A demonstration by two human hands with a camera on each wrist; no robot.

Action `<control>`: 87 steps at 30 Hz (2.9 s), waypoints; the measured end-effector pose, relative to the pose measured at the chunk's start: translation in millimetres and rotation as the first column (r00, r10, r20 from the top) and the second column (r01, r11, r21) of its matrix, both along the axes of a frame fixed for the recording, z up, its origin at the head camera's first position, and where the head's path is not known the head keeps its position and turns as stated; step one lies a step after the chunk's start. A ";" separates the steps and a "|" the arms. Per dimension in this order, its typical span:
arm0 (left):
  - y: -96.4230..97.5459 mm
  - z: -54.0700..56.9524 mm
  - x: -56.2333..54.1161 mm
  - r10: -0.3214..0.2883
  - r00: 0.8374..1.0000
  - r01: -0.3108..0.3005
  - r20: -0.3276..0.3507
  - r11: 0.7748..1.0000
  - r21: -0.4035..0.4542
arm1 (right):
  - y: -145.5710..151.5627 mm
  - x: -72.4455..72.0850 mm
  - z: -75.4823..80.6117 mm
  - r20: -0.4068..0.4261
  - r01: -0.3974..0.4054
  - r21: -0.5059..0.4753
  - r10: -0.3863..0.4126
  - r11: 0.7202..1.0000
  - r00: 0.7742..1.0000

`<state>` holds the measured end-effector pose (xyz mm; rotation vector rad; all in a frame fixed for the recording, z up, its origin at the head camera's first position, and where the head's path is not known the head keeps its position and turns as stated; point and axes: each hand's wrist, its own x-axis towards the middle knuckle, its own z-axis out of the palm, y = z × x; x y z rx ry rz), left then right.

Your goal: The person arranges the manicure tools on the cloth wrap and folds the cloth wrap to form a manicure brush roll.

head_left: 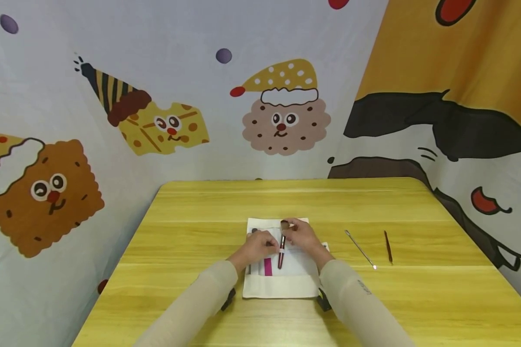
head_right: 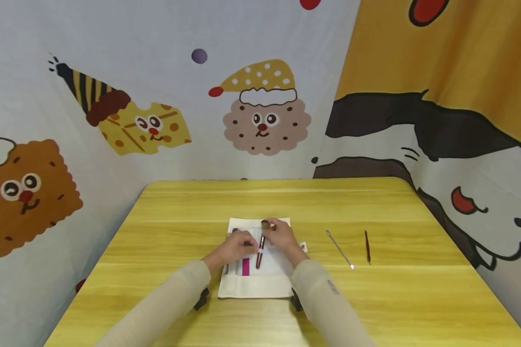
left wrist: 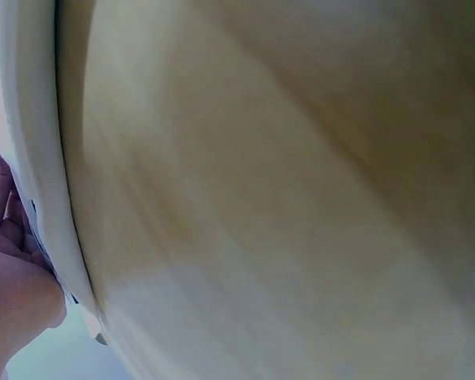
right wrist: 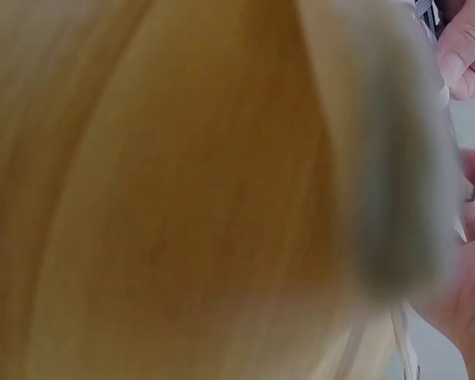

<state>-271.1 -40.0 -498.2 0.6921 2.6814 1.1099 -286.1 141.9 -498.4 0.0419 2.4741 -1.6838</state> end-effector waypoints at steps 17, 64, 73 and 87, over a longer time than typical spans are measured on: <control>0.9 -3.0 -2.2 -0.005 1.000 0.005 -0.023 1.000 -0.018 | 6.1 3.8 -4.0 -0.044 -0.099 0.161 0.107 0.982 0.993; 2.7 -2.5 1.9 -0.007 0.999 0.006 -0.042 1.000 -0.015 | 11.2 10.3 -1.8 -0.016 -0.225 0.262 0.238 0.938 0.971; 1.9 -6.1 0.9 -0.007 1.000 0.008 -0.011 1.000 0.013 | 15.5 12.8 -0.6 -0.026 -0.263 0.261 0.280 0.929 0.960; 6.0 7.3 5.5 0.060 0.998 -0.063 0.022 0.976 0.209 | 61.6 11.2 13.1 -0.062 0.004 0.135 0.004 0.991 0.998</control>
